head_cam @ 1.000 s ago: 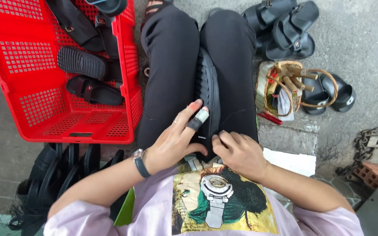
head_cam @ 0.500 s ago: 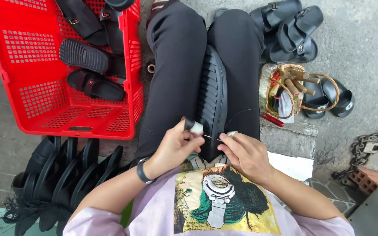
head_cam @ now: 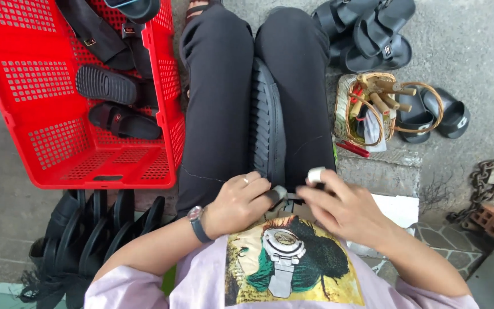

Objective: Hand-sewing the sole of a black sandal using a needle and thread while sitting on the floor.

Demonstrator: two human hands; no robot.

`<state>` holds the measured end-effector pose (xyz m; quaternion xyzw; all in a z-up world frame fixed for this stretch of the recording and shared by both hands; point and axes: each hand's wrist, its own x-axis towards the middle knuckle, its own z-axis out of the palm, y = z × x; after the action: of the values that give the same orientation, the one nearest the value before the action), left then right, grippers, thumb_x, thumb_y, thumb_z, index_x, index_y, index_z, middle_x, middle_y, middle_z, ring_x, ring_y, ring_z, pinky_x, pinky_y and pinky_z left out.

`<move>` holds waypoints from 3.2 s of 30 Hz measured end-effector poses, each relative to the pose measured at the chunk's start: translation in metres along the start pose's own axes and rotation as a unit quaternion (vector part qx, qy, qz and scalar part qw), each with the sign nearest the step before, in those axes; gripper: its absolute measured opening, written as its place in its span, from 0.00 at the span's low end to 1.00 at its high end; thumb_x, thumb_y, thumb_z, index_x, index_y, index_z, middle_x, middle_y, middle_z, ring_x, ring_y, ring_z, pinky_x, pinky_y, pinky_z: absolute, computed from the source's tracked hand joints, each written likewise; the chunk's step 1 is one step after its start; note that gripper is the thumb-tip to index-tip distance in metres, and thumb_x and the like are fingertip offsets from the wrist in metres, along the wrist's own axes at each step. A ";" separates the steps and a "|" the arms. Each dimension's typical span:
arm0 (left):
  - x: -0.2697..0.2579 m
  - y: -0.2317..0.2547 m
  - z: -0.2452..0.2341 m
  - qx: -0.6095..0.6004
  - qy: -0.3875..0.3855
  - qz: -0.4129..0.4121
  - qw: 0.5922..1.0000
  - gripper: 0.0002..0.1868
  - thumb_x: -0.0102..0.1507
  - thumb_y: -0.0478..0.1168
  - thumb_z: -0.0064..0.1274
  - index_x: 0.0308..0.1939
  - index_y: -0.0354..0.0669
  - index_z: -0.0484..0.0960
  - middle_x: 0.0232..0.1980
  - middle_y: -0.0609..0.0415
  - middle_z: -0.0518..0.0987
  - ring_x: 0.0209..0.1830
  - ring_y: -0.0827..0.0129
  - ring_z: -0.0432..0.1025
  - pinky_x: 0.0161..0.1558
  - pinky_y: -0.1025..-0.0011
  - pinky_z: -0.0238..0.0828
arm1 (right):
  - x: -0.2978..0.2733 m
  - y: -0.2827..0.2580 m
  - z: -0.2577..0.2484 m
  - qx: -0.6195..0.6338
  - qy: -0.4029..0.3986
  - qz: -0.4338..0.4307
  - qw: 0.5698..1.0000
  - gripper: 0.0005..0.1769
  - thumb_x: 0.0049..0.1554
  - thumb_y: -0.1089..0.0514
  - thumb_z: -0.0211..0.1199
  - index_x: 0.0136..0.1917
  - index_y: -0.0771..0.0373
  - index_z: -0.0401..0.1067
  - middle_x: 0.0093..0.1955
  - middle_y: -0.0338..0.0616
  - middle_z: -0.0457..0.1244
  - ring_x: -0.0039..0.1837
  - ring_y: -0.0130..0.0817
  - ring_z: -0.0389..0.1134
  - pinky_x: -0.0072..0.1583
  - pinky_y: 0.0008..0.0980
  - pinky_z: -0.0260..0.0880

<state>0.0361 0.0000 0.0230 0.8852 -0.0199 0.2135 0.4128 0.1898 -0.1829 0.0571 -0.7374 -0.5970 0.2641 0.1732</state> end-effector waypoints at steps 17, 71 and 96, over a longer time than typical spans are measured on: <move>-0.013 0.010 -0.021 0.117 -0.168 -0.197 0.959 0.25 0.58 0.59 0.52 0.31 0.36 0.73 0.34 0.46 0.67 0.31 0.52 0.67 0.24 0.60 0.65 | 0.010 0.009 0.000 0.232 0.148 0.023 0.961 0.15 0.56 0.54 0.52 0.56 0.60 0.66 0.46 0.49 0.63 0.46 0.49 0.69 0.47 0.41 0.70; -0.021 -0.013 -0.014 -0.505 0.043 -0.392 0.768 0.08 0.62 0.27 0.47 0.45 0.31 0.74 0.30 0.45 0.78 0.14 0.73 0.70 0.20 0.79 0.67 | 0.036 -0.002 0.050 0.028 0.179 -0.049 0.982 0.20 0.52 0.58 0.64 0.57 0.63 0.66 0.41 0.47 0.65 0.41 0.45 0.70 0.38 0.35 0.70; -0.008 -0.003 -0.015 -0.034 0.009 0.036 0.999 0.15 0.65 0.37 0.44 0.23 0.42 0.71 0.36 0.46 0.71 0.26 0.58 0.67 0.26 0.69 0.65 | 0.015 -0.002 -0.001 0.255 0.013 0.034 0.966 0.10 0.54 0.58 0.55 0.49 0.52 0.72 0.37 0.31 0.65 0.30 0.30 0.69 0.33 0.25 0.69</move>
<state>0.0238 0.0118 0.0264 0.8674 -0.0559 0.2351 0.4350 0.1915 -0.1675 0.0564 -0.6923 -0.4821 0.4039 0.3537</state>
